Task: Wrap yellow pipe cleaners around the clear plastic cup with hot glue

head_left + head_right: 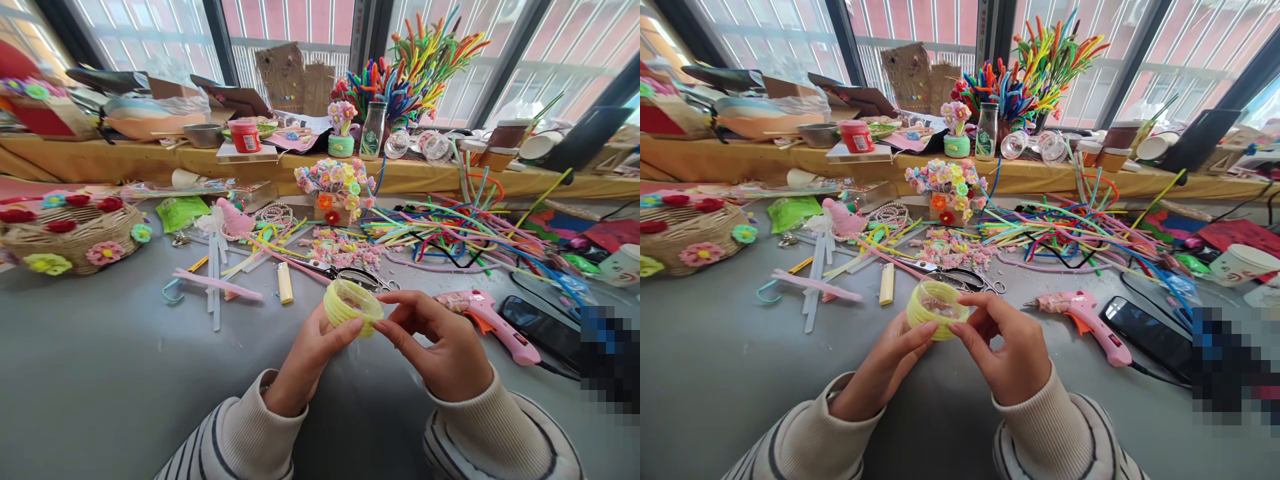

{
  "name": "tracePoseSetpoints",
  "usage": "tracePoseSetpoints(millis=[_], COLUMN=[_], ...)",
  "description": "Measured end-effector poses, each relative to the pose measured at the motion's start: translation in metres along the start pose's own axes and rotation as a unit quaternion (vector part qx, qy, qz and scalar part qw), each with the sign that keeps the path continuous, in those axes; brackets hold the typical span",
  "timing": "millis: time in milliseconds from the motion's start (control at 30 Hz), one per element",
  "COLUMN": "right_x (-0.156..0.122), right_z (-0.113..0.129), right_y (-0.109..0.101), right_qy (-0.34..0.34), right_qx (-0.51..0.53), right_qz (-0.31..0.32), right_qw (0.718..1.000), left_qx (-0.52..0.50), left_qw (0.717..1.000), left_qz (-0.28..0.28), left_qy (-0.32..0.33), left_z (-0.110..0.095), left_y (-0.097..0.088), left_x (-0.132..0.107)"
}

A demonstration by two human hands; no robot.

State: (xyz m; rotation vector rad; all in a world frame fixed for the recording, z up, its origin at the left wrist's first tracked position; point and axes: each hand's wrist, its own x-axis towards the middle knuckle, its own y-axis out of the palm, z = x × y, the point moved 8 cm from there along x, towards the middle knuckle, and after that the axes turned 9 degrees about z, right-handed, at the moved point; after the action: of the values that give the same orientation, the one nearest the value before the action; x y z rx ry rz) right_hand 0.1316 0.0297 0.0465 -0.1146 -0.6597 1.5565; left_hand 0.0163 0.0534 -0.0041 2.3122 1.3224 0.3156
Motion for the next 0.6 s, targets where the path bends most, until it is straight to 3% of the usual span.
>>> tracePoseSetpoints(millis=[600], right_x=[0.0004], right_z=[-0.0022], right_y=[0.0006], right_qy=[0.007], right_qx=[0.011], right_qz=[0.003], right_qw=[1.0], left_qx=[0.014], left_qw=[1.0], left_qz=[0.014], left_qy=[0.005], left_z=[0.0018], left_y=[-0.0019], left_x=[0.0022])
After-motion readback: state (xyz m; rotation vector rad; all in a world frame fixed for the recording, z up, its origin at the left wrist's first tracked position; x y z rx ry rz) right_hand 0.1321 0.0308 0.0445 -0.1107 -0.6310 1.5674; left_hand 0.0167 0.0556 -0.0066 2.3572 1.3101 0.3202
